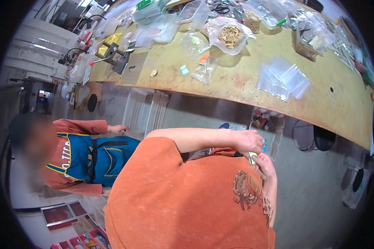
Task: The person assembles small craft kits by placing wooden sticks and colored foam pieces into clear plastic bags. They handle the items one at a time, arrange them, and seal the bags on a cluttered workbench.
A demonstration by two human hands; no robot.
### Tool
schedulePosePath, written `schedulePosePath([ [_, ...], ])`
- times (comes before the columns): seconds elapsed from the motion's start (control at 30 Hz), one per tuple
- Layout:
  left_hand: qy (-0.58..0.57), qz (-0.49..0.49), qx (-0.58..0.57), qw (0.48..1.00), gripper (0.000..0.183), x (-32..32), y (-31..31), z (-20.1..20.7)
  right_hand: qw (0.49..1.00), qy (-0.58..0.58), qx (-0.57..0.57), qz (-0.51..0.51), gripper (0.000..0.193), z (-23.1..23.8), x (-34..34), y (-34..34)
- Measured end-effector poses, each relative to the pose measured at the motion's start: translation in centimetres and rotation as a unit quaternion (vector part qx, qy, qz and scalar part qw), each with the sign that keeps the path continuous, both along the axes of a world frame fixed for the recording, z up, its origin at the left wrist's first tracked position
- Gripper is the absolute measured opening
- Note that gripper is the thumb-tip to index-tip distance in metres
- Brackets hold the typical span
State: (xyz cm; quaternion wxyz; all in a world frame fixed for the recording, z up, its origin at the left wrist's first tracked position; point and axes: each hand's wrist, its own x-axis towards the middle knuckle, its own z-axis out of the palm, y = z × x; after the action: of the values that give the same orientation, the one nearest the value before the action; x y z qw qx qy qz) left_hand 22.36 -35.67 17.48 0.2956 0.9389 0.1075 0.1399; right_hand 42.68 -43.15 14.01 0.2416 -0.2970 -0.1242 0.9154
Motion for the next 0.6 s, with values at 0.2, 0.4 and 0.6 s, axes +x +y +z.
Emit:
schedulePosePath([
  [0.2, 0.054, 0.036, 0.046, 0.997, 0.016, 0.5, -0.9, 0.5, 1.0, 0.012, 0.001, 0.021, 0.033, -0.3, 0.7, 0.0],
  [0.4, -0.005, -0.022, 0.023, 0.999, 0.015, 2.0, 0.5, 0.1, 0.999, 0.011, -0.013, -0.034, 0.033, -1.4, 1.2, -0.7],
  [0.6, 0.054, -0.126, -0.065, 0.988, 0.022, 5.1, 4.5, -0.5, 0.996, -0.059, -0.015, -0.062, 0.03, -1.4, 2.6, -0.1],
])
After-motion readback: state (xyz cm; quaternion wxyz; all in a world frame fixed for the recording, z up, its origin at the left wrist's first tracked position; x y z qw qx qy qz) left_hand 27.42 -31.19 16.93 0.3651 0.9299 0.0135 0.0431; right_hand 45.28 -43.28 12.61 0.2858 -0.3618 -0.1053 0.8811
